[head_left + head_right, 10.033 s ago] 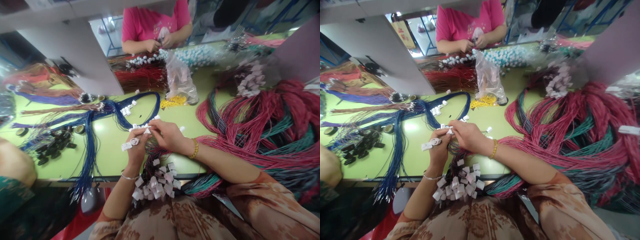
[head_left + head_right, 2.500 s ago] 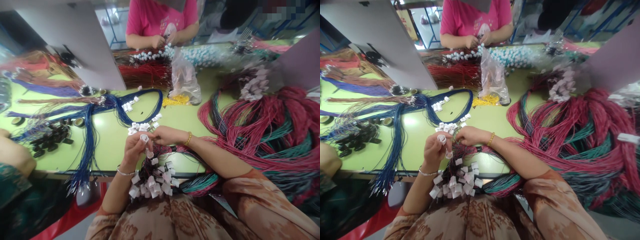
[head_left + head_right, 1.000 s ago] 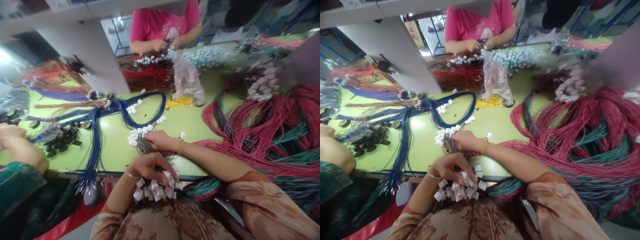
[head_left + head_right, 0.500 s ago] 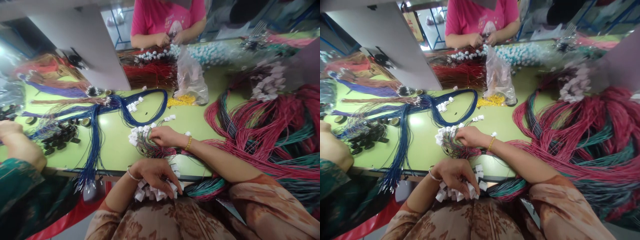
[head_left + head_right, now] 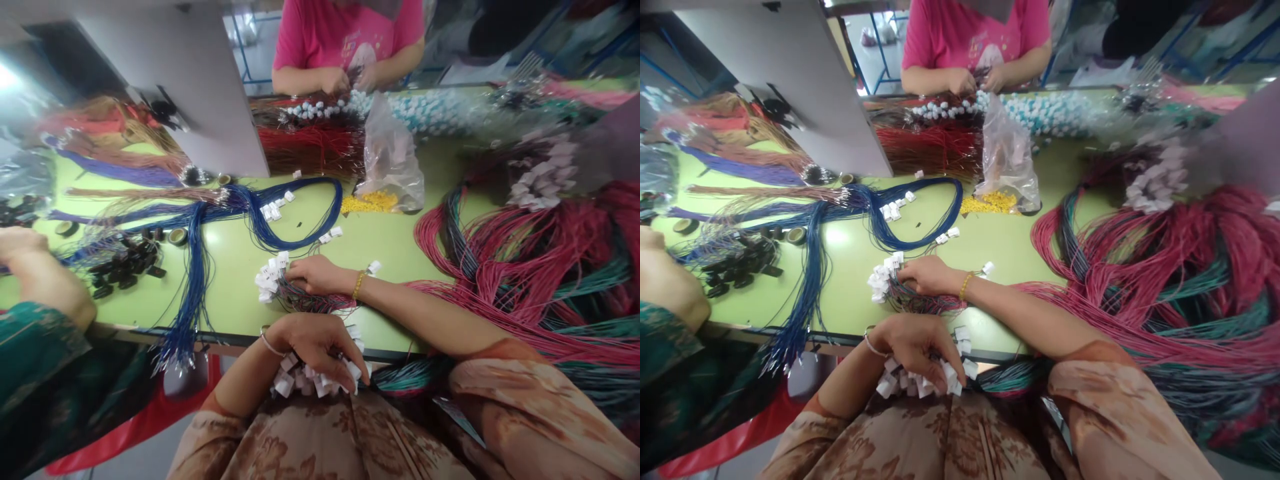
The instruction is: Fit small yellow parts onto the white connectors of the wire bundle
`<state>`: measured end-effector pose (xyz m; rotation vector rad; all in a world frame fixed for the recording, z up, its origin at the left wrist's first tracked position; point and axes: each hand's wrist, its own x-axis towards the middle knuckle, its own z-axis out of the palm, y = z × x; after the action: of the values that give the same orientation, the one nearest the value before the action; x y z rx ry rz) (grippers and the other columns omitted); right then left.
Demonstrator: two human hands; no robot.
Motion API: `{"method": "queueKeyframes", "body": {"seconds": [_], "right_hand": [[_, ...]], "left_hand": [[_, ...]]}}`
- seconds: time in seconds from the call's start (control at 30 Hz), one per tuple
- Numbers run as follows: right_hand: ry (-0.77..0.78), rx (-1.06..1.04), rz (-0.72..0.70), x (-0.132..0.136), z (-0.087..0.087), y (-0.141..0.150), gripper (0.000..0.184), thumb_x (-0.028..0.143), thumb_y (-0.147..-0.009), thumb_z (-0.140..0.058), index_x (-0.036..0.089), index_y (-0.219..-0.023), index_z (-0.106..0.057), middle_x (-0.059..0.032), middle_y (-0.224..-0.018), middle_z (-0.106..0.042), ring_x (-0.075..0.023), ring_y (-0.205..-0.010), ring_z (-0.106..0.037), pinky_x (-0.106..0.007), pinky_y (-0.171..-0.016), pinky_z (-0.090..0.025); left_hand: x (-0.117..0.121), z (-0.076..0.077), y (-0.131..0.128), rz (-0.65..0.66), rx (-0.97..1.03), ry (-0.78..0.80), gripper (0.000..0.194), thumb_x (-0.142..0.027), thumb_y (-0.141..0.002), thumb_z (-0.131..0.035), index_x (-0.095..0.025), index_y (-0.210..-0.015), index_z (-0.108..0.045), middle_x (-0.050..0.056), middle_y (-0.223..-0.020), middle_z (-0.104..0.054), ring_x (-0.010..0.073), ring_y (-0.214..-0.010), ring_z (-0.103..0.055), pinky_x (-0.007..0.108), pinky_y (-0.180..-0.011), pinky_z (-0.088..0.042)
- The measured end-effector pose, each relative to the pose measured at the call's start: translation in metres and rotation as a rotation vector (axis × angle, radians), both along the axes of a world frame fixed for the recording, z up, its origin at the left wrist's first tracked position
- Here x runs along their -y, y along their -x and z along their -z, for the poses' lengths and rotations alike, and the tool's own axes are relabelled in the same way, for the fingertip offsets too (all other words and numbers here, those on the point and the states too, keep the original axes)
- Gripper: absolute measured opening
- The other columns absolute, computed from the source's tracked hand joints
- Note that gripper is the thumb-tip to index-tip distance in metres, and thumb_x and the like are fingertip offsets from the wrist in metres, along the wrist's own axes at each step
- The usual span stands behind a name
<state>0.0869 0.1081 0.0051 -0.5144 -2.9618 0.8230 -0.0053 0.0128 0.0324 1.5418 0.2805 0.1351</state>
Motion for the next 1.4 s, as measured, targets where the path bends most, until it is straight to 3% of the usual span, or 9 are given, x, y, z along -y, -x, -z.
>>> {"method": "queueKeyframes", "body": {"seconds": [0.23,0.4,0.53,0.73,0.9,1.1,1.2,1.3,1.4], "right_hand": [[-0.065,0.016,0.013,0.002,0.002,0.003,0.017,0.017,-0.095,-0.050,0.016,-0.092,-0.066,-0.0081,-0.096,-0.068,-0.0176,-0.077,-0.050,-0.030,-0.062,-0.021],[0.024,-0.107,0.013,0.000,0.008,-0.001,0.015,0.012,-0.088,-0.055,0.018,-0.093,-0.068,-0.0058,-0.094,-0.069,-0.0180,-0.081,-0.054,-0.028,-0.066,-0.027],[0.069,-0.181,-0.049,-0.002,0.005,-0.003,0.023,0.011,-0.088,-0.055,0.019,-0.103,-0.070,-0.0050,-0.096,-0.070,-0.0177,-0.084,-0.057,-0.026,-0.068,-0.031],[-0.031,0.011,-0.128,0.006,-0.010,0.011,0.018,0.010,-0.089,-0.055,0.016,-0.094,-0.071,-0.0084,-0.097,-0.068,-0.0179,-0.081,-0.056,-0.028,-0.064,-0.029],[-0.066,0.135,-0.160,0.016,-0.013,0.024,0.019,0.013,-0.094,-0.053,0.013,-0.101,-0.070,-0.0133,-0.105,-0.068,-0.0207,-0.088,-0.061,-0.029,-0.068,-0.036],[-0.167,0.227,-0.014,0.018,-0.008,0.023,0.023,0.006,-0.089,-0.057,0.007,-0.111,-0.064,-0.0185,-0.105,-0.067,-0.0236,-0.087,-0.064,-0.030,-0.070,-0.042],[-0.172,0.201,0.106,0.007,-0.015,0.003,0.022,0.005,-0.088,-0.053,0.009,-0.104,-0.067,-0.0181,-0.104,-0.068,-0.0232,-0.084,-0.063,-0.031,-0.071,-0.043],[-0.050,-0.109,0.179,-0.018,-0.024,-0.034,0.023,0.013,-0.093,-0.050,0.015,-0.104,-0.070,-0.0119,-0.105,-0.071,-0.0207,-0.089,-0.063,-0.031,-0.079,-0.045],[-0.011,-0.361,0.518,-0.054,-0.025,-0.077,0.026,0.020,-0.093,-0.050,0.015,-0.106,-0.071,-0.0090,-0.099,-0.073,-0.0180,-0.080,-0.062,-0.030,-0.076,-0.046]], "left_hand": [[0.000,-0.002,0.000,-0.026,0.037,-0.008,0.028,-0.030,-0.082,-0.074,-0.012,-0.102,-0.081,0.011,-0.093,-0.081,0.0218,-0.079,-0.074,0.023,-0.073,-0.056],[0.000,-0.004,-0.002,-0.053,0.059,-0.021,0.026,-0.033,-0.081,-0.076,-0.014,-0.098,-0.082,0.010,-0.091,-0.081,0.0207,-0.078,-0.074,0.023,-0.071,-0.055],[0.006,-0.011,0.008,-0.193,0.035,-0.115,0.031,-0.037,-0.084,-0.075,-0.017,-0.106,-0.081,0.012,-0.095,-0.081,0.0195,-0.072,-0.072,0.024,-0.067,-0.054],[0.032,-0.003,0.029,-0.298,0.001,-0.110,0.037,-0.046,-0.084,-0.074,-0.021,-0.109,-0.081,0.013,-0.094,-0.081,0.0218,-0.074,-0.074,0.026,-0.068,-0.055],[0.043,0.006,0.034,-0.258,0.036,-0.072,0.047,-0.051,-0.088,-0.068,-0.014,-0.116,-0.078,0.018,-0.099,-0.080,0.0249,-0.081,-0.075,0.028,-0.072,-0.055],[0.044,0.005,0.034,-0.310,0.026,-0.036,0.047,-0.051,-0.087,-0.069,-0.014,-0.113,-0.078,0.016,-0.096,-0.080,0.0220,-0.076,-0.072,0.026,-0.069,-0.054],[0.051,0.001,0.034,-0.465,0.040,-0.056,0.047,-0.051,-0.087,-0.069,-0.011,-0.110,-0.078,0.014,-0.087,-0.079,0.0183,-0.066,-0.067,0.025,-0.063,-0.051],[0.053,-0.002,0.035,-0.761,0.004,-0.027,0.047,-0.052,-0.090,-0.066,-0.011,-0.112,-0.076,0.011,-0.082,-0.076,0.0190,-0.071,-0.065,0.026,-0.065,-0.050],[0.042,-0.003,0.034,-1.029,0.066,-0.065,0.046,-0.054,-0.092,-0.062,-0.013,-0.106,-0.076,0.010,-0.085,-0.073,0.0184,-0.076,-0.063,0.027,-0.067,-0.049]]}}
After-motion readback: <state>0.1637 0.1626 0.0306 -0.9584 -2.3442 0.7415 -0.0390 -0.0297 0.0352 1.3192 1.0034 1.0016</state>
